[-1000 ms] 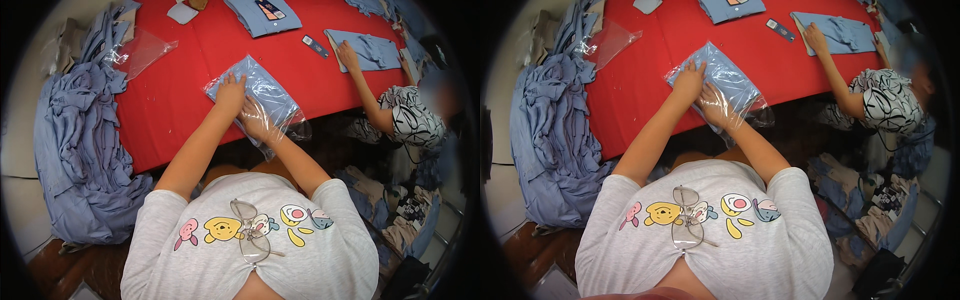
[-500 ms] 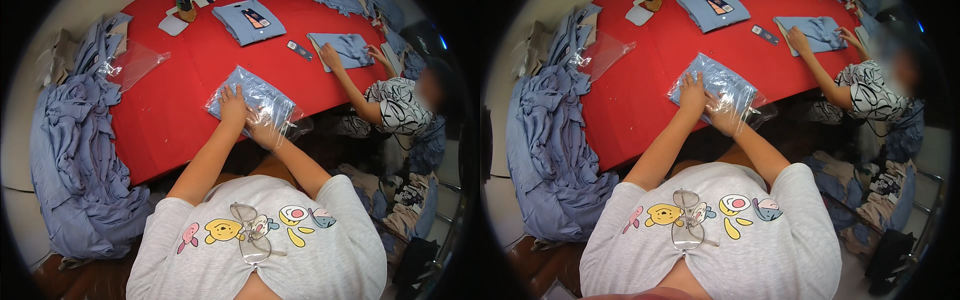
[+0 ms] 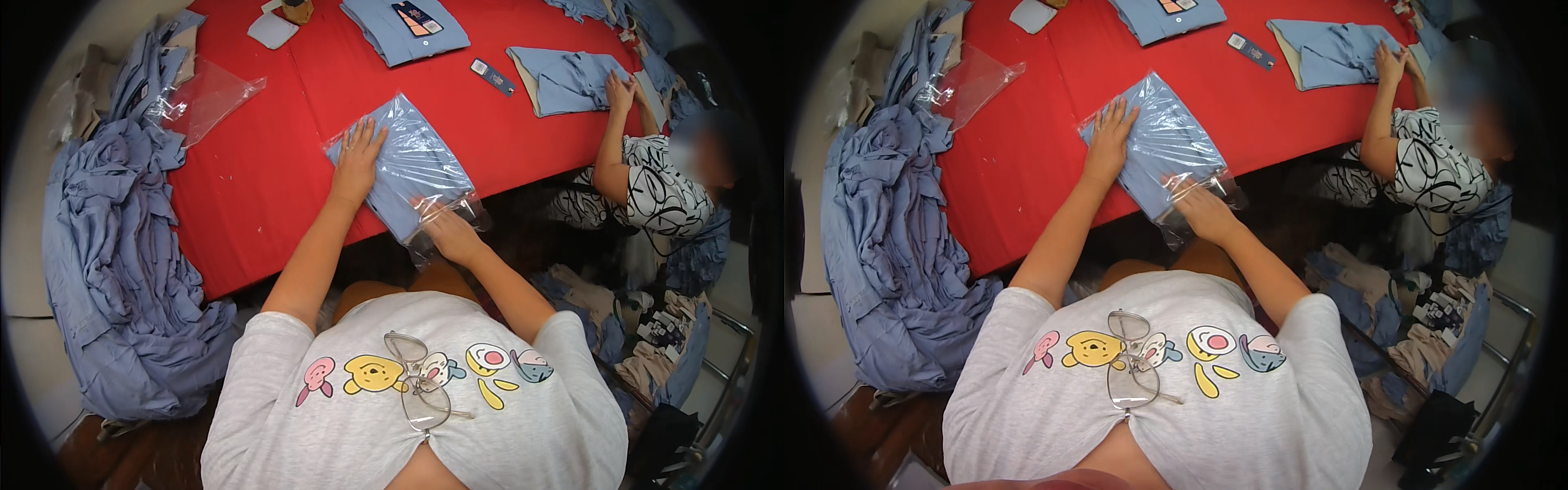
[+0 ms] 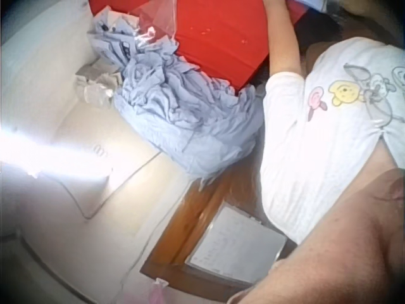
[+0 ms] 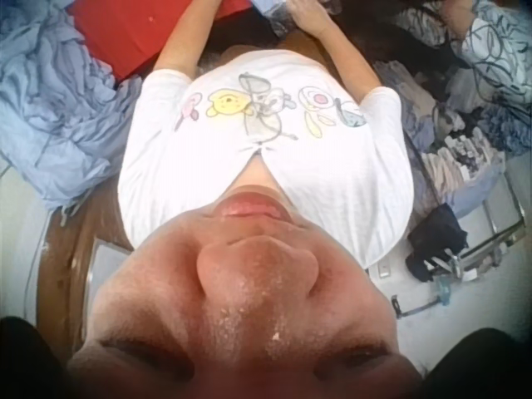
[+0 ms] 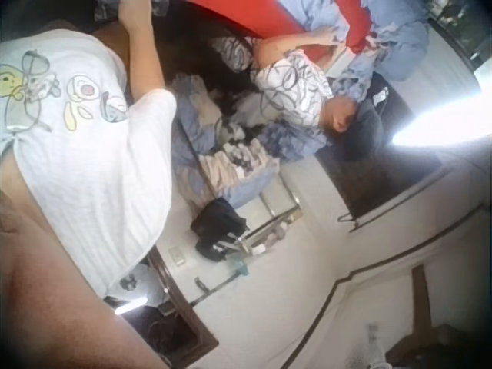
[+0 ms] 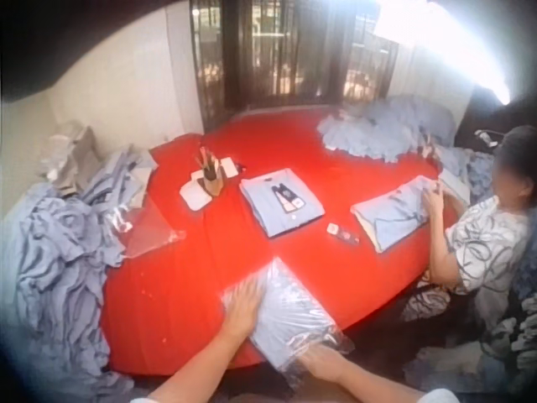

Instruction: The person places folded blue shirts into clear plastic bags by hand at a table and smooths the bags flat.

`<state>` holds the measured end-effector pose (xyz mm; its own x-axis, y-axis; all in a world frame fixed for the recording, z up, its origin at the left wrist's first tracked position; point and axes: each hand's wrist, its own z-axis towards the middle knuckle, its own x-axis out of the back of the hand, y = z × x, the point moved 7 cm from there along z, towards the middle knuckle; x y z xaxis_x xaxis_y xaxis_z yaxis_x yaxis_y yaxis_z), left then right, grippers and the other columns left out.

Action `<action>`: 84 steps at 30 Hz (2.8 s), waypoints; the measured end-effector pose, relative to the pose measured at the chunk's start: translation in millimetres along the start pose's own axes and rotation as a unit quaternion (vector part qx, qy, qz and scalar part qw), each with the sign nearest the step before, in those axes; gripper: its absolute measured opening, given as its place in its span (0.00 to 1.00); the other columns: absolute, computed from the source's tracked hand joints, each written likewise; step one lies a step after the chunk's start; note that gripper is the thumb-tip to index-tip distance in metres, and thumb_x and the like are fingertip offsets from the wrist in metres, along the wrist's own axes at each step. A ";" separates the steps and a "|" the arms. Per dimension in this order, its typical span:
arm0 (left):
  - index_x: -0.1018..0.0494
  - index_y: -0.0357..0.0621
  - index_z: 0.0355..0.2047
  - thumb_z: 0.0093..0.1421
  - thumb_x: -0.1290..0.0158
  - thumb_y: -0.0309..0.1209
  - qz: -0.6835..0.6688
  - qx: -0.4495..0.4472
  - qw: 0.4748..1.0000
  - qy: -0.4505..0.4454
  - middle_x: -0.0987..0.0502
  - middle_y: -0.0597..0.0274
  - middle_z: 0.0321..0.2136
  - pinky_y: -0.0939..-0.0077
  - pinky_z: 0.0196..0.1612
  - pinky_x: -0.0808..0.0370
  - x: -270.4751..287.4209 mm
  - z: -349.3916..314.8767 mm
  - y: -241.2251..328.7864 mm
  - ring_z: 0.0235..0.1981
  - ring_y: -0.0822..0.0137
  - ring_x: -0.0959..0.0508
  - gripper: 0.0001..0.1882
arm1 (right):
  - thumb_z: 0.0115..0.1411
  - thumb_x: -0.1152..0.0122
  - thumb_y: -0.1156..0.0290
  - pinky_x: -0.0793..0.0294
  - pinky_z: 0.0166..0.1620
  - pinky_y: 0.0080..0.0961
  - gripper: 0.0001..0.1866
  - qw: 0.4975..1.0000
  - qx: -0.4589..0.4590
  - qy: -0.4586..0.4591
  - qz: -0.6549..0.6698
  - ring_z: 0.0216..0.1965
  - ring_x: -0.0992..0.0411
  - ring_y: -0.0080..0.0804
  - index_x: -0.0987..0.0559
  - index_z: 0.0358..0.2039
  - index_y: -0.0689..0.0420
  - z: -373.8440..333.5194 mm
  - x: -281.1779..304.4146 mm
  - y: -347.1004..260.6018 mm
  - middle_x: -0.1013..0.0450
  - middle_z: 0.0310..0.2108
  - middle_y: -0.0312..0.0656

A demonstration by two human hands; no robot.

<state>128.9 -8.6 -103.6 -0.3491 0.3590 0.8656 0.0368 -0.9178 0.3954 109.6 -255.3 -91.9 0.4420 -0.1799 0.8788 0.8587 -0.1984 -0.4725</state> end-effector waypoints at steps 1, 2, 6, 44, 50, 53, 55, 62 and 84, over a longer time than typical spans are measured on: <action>0.33 0.57 0.76 0.68 0.53 0.20 0.003 -0.013 1.000 -0.008 0.38 0.49 0.77 0.44 0.80 0.47 -2.0 7.0 -1.1 0.79 0.47 0.40 0.36 | 0.69 0.43 0.77 0.35 0.74 0.49 0.09 0.999 0.007 -0.025 -0.018 0.74 0.35 0.52 0.23 0.48 0.62 -24.9 1.9 -2.5 0.35 0.75 0.52; 0.33 0.58 0.75 0.68 0.54 0.19 0.023 -0.026 0.999 -0.016 0.38 0.50 0.78 0.45 0.81 0.47 -2.8 14.8 -6.9 0.79 0.47 0.40 0.36 | 0.68 0.41 0.76 0.35 0.74 0.48 0.08 1.000 -0.018 -0.003 0.019 0.72 0.32 0.50 0.23 0.47 0.61 -48.5 8.0 -6.1 0.31 0.71 0.53; 0.31 0.61 0.75 0.68 0.56 0.18 0.096 -0.066 0.992 -0.057 0.38 0.51 0.78 0.47 0.81 0.47 15.2 58.5 -16.2 0.79 0.48 0.41 0.36 | 0.62 0.34 0.76 0.27 0.63 0.45 0.07 0.966 -0.260 0.005 -0.004 0.62 0.24 0.46 0.18 0.41 0.57 -154.6 37.8 11.0 0.19 0.55 0.49; 0.22 0.52 0.65 0.67 0.36 0.38 0.013 -0.017 0.998 -0.064 0.29 0.63 0.73 0.46 0.76 0.34 -7.7 3.3 51.3 0.76 0.50 0.35 0.26 | 0.59 0.22 0.65 0.18 0.37 0.30 0.12 0.847 -0.367 -0.163 0.348 0.31 0.19 0.26 0.15 0.33 0.58 -72.5 -0.6 79.9 0.16 0.32 0.39; 0.29 0.60 0.72 0.66 0.37 0.54 -0.032 -0.026 0.994 -0.096 0.40 0.58 0.79 0.43 0.80 0.47 30.6 24.1 48.5 0.81 0.50 0.46 0.36 | 0.55 0.22 0.62 0.26 0.42 0.41 0.15 0.989 -0.051 0.128 0.050 0.40 0.24 0.41 0.19 0.36 0.53 22.5 82.2 -10.7 0.25 0.35 0.39; 0.38 0.69 0.78 0.63 0.39 0.65 0.056 -0.008 0.996 -0.072 0.51 0.54 0.82 0.35 0.81 0.58 24.0 31.5 41.4 0.83 0.44 0.56 0.47 | 0.57 0.26 0.63 0.27 0.45 0.41 0.12 0.994 0.033 0.094 -0.041 0.40 0.25 0.43 0.20 0.35 0.54 65.7 45.8 -20.2 0.25 0.35 0.40; 0.45 0.74 0.81 0.58 0.39 0.71 0.082 0.013 0.991 -0.103 0.58 0.54 0.84 0.31 0.81 0.64 14.0 24.3 29.5 0.84 0.42 0.62 0.54 | 0.59 0.35 0.68 0.27 0.46 0.40 0.06 0.991 0.075 0.059 -0.098 0.41 0.24 0.41 0.19 0.36 0.54 72.7 21.1 -24.7 0.24 0.35 0.39; 0.56 0.80 0.83 0.45 0.35 0.79 0.083 0.027 0.980 -0.180 0.68 0.53 0.85 0.28 0.80 0.68 -1.1 15.0 20.0 0.83 0.40 0.70 0.69 | 0.58 0.39 0.70 0.25 0.45 0.34 0.07 0.987 0.144 0.029 -0.062 0.43 0.24 0.37 0.18 0.37 0.54 51.6 21.2 -31.8 0.24 0.37 0.37; 0.54 0.79 0.83 0.45 0.35 0.80 0.090 0.052 0.975 -0.199 0.70 0.51 0.84 0.28 0.79 0.72 -6.0 18.3 17.0 0.83 0.39 0.72 0.69 | 0.63 0.41 0.69 0.25 0.48 0.35 0.05 0.966 0.256 -0.015 0.001 0.44 0.24 0.38 0.20 0.37 0.54 71.6 -17.0 -58.8 0.26 0.36 0.39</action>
<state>148.7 -23.2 -96.5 0.0615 0.2506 0.9661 0.1654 -0.9571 0.2378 70.2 -171.6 -74.3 0.4443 -0.1505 0.8831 0.8702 0.3066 -0.3856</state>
